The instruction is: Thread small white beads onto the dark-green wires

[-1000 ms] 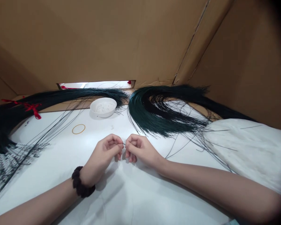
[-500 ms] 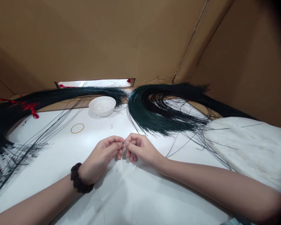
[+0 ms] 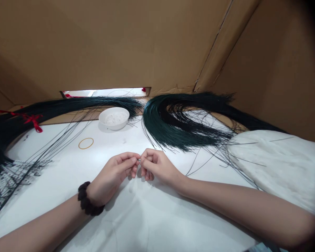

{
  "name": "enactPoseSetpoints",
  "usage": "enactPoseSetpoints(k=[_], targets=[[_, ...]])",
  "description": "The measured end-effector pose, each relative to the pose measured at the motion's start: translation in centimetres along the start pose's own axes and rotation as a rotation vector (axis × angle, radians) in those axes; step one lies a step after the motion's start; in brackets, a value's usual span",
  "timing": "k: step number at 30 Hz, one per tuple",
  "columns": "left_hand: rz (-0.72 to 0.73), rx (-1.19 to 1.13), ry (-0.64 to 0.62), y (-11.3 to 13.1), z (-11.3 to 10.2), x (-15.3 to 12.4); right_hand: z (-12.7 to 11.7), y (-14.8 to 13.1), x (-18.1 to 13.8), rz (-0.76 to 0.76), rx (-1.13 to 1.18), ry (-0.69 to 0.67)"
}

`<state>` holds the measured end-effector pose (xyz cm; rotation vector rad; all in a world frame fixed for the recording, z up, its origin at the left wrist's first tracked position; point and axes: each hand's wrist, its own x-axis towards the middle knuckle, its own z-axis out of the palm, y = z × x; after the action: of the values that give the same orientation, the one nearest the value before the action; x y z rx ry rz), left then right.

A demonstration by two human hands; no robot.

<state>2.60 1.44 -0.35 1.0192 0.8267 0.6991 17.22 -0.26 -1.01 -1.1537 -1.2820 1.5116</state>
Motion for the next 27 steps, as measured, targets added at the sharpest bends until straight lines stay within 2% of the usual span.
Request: enactPoseSetpoints(k=[14, 27], targets=[[0.006, 0.003, 0.028, -0.1, -0.05, 0.03, 0.01, -0.14, -0.12, 0.01, -0.012, 0.002], [-0.002, 0.0, 0.058, 0.06, 0.09, -0.02, -0.01, -0.44, -0.05, 0.082, -0.007, 0.004]])
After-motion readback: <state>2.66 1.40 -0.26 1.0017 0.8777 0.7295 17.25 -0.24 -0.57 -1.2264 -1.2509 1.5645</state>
